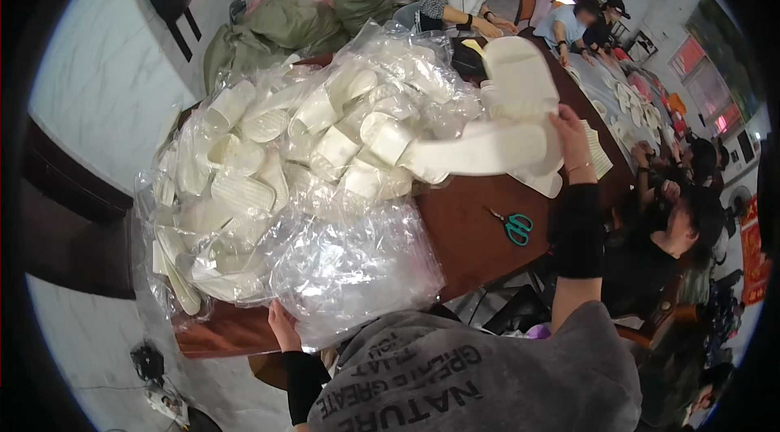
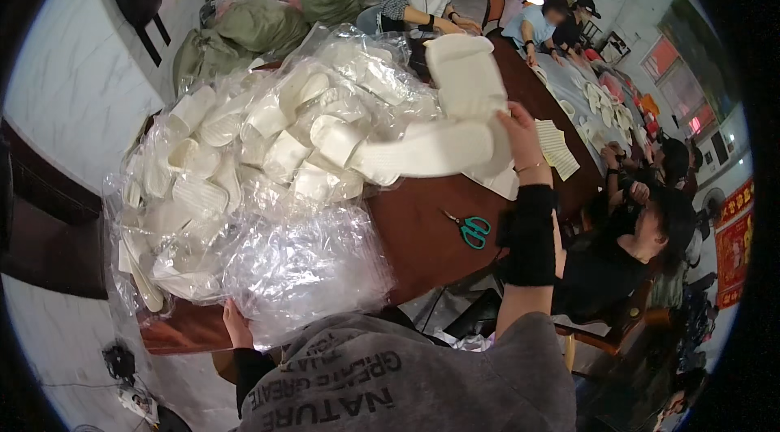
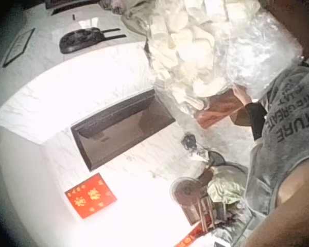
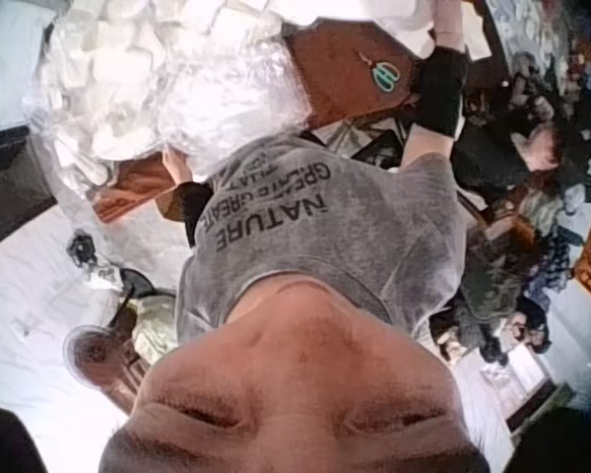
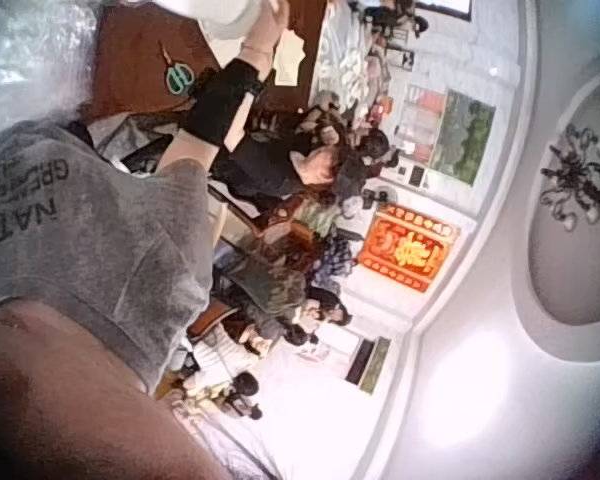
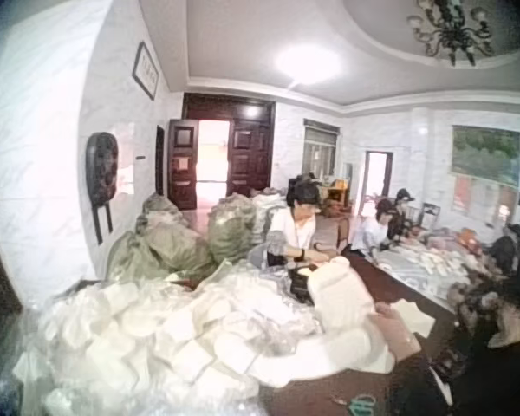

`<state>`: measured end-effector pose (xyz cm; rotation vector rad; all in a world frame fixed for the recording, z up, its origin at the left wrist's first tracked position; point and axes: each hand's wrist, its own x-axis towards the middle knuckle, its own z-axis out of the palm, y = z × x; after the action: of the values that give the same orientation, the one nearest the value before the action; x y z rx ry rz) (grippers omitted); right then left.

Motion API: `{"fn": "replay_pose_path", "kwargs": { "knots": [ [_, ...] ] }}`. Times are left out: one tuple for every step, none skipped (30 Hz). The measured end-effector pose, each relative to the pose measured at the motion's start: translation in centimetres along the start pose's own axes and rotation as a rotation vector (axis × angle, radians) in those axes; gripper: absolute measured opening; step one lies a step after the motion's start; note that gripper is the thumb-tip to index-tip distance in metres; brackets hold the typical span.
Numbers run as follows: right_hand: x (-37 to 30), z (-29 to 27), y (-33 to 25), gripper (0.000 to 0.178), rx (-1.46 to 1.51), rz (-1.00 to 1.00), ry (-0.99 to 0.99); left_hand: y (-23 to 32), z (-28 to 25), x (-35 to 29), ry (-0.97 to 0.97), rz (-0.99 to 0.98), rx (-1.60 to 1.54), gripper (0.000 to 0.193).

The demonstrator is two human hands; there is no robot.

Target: Packing multiple pairs of white slippers into large plastic bags.

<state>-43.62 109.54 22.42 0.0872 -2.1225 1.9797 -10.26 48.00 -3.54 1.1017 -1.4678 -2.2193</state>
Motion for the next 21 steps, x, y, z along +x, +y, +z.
{"fn": "replay_pose_path", "kwargs": {
  "knots": [
    [1.4, -1.8, 1.3, 0.024, -0.006, 0.007, -0.007, 0.4, 1.1, -0.4, 0.005, 0.029, -0.02, 0.026],
    [2.6, -2.8, 2.2, 0.023, -0.027, 0.003, 0.114, 0.6, 1.4, -0.5, 0.02, 0.022, -0.024, 0.026],
    [3.3, -3.9, 3.3, 0.022, -0.048, -0.001, 0.235, 0.8, 1.7, -0.5, 0.024, 0.01, 0.003, 0.025],
    [3.4, -4.1, 4.6, 0.022, -0.045, 0.014, 0.209, 1.1, 1.6, -0.6, 0.042, 0.0, 0.03, 0.024],
    [3.3, -3.7, 5.8, 0.021, -0.366, -0.18, 0.329, 1.2, 2.0, -0.5, 0.039, -0.005, 0.022, 0.023],
    [2.7, -2.7, 6.9, 0.021, -0.68, -0.383, 0.445, 1.1, 2.7, 0.0, 0.036, -0.006, 0.016, 0.023],
    [0.4, 2.7, 6.4, 0.021, -0.67, -0.435, 0.384, 0.7, 1.5, -0.3, 0.063, 0.001, 0.031, 0.023],
    [-2.5, 7.1, 5.4, 0.019, -0.684, -0.363, 0.287, 0.4, 1.0, -0.2, 0.062, 0.006, 0.044, 0.023],
    [-6.2, 11.3, 4.5, 0.017, -0.524, -0.171, 0.123, 0.5, 0.3, -0.7, 0.086, 0.002, 0.044, 0.024],
    [-9.9, 14.0, 5.8, 0.017, -0.165, 0.028, -0.073, 0.5, 0.5, -0.5, 0.085, -0.014, 0.046, 0.026],
    [-13.7, 17.4, 5.3, 0.021, 0.038, -0.083, -0.392, 0.4, 0.9, -0.4, 0.095, -0.022, 0.049, 0.028],
    [-16.5, 19.6, 5.3, 0.032, -0.282, -0.191, -0.622, 0.4, 1.0, -0.5, 0.11, -0.026, 0.054, 0.031],
    [-18.4, 21.3, 6.2, 0.04, -0.452, -0.357, -0.803, 0.6, 1.1, -0.5, 0.099, -0.034, 0.047, 0.033],
    [-19.8, 22.6, 7.7, 0.048, -0.618, -0.531, -0.98, 0.6, 0.7, -0.5, 0.067, -0.032, 0.05, 0.032],
    [-21.1, 22.9, 9.1, 0.048, -0.605, -0.531, -0.989, 0.9, 0.6, -0.7, 0.077, -0.039, 0.05, 0.031],
    [-22.3, 23.4, 10.3, 0.053, -0.728, -0.498, -1.005, 1.3, 0.7, -0.8, 0.085, -0.043, 0.049, 0.03],
    [-22.7, 23.8, 11.3, 0.058, -0.856, -0.462, -1.014, 2.2, 1.5, -1.3, 0.042, 0.003, 0.013, 0.028],
    [-22.7, 23.8, 12.2, 0.058, -0.851, -0.463, -1.015, 3.3, 2.0, -1.6, 0.046, 0.005, 0.016, 0.028],
    [-22.4, 23.6, 13.1, 0.06, -0.886, -0.419, -1.056, 4.6, 2.6, -2.2, -0.004, 0.02, -0.05, 0.027],
    [-22.3, 23.4, 13.4, 0.062, -0.923, -0.373, -1.096, 5.9, 3.0, -2.7, -0.056, 0.035, -0.116, 0.026],
    [-22.3, 23.3, 13.9, 0.062, -0.921, -0.37, -1.099, 7.0, 3.4, -3.1, -0.05, 0.046, -0.165, 0.025]
  ]
}}
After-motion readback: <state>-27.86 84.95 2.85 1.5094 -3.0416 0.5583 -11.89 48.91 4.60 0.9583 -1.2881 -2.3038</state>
